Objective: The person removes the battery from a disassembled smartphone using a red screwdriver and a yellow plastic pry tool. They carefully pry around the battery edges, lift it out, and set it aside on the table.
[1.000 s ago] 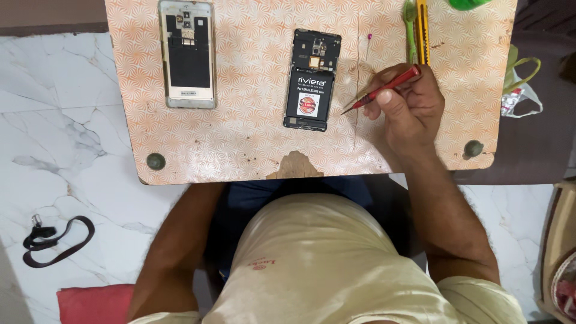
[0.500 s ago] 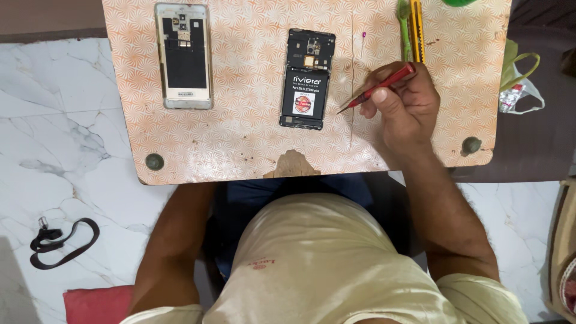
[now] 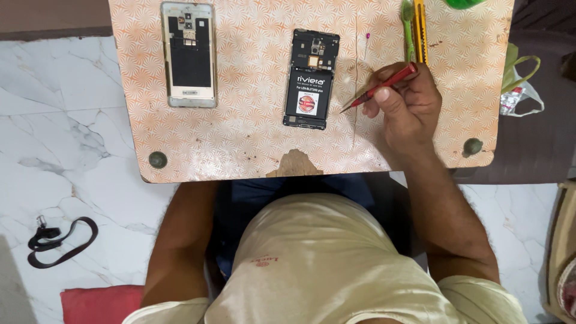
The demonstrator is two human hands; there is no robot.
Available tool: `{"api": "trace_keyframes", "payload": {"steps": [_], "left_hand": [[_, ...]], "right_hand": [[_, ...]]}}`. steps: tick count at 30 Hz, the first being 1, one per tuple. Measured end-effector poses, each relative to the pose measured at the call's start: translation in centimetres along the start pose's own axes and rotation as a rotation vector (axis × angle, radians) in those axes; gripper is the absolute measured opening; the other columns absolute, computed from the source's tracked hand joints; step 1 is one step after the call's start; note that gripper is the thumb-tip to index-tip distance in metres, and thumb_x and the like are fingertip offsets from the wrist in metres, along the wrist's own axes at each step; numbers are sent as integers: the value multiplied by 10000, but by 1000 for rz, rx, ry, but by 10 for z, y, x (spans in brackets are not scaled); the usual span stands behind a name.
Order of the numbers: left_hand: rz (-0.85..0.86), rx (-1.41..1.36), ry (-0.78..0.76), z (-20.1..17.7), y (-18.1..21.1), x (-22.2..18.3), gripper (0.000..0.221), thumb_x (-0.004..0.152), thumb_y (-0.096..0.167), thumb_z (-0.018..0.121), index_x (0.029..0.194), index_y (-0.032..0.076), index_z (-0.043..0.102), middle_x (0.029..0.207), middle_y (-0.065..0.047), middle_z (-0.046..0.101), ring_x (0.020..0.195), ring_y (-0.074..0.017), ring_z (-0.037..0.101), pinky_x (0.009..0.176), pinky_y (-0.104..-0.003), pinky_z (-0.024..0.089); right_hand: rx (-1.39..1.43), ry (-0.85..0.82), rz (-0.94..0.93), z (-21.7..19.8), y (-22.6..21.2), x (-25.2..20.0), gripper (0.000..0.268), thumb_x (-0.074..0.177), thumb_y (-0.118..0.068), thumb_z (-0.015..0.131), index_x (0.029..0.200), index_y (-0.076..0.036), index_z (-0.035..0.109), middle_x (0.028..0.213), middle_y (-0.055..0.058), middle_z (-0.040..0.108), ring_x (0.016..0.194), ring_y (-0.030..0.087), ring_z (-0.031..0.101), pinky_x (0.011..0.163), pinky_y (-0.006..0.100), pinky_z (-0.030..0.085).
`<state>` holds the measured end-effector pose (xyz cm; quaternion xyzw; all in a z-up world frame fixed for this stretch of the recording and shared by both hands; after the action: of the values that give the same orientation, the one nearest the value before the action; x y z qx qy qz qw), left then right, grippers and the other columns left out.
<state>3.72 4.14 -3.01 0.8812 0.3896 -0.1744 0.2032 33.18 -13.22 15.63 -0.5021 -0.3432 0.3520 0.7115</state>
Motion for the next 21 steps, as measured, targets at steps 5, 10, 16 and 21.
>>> {"api": "trace_keyframes", "payload": {"steps": [5, 10, 16, 21], "left_hand": [[1, 13, -18, 1, 9, -8, 540, 966, 485, 580, 1282, 52, 646, 1319, -198, 636, 1213, -368, 599, 1006, -490, 485], [-13, 80, -138, -5, 28, -47, 546, 969, 494, 578, 1283, 53, 645, 1322, -195, 635, 1215, -364, 600, 1006, -486, 487], [155, 79, -579, -42, 72, -145, 341, 944, 403, 636, 1055, 93, 727, 1103, -152, 741, 1055, -326, 705, 908, -454, 553], [650, -456, 188, -153, 125, -144, 177, 887, 117, 757, 1029, 41, 684, 941, -123, 682, 877, -346, 680, 717, -452, 555]], "right_hand": [[-16, 23, 30, -1, 1, 2, 202, 1086, -122, 704, 1165, 14, 578, 1018, 156, 687, 727, 152, 622, 704, 278, 540], [-43, -22, -10, 3, -1, 4, 201, 1111, -143, 702, 1159, 8, 580, 1011, 158, 692, 714, 151, 619, 695, 275, 542], [-4, -11, 7, -3, 4, -1, 235, 1110, -160, 715, 1192, 3, 567, 1091, 182, 690, 745, 177, 644, 713, 280, 541], [-1, -56, -47, 5, -6, 6, 249, 1147, -175, 694, 1226, -15, 520, 1136, 225, 719, 813, 208, 682, 783, 302, 571]]}}
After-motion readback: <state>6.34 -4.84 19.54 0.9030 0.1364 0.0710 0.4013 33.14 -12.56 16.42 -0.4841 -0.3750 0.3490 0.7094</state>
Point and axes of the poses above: each hand's wrist, its own x-axis towards the middle knuckle, its own z-axis out of the palm, y = z × x, the point moved 7 cm from there along x, towards the middle knuckle
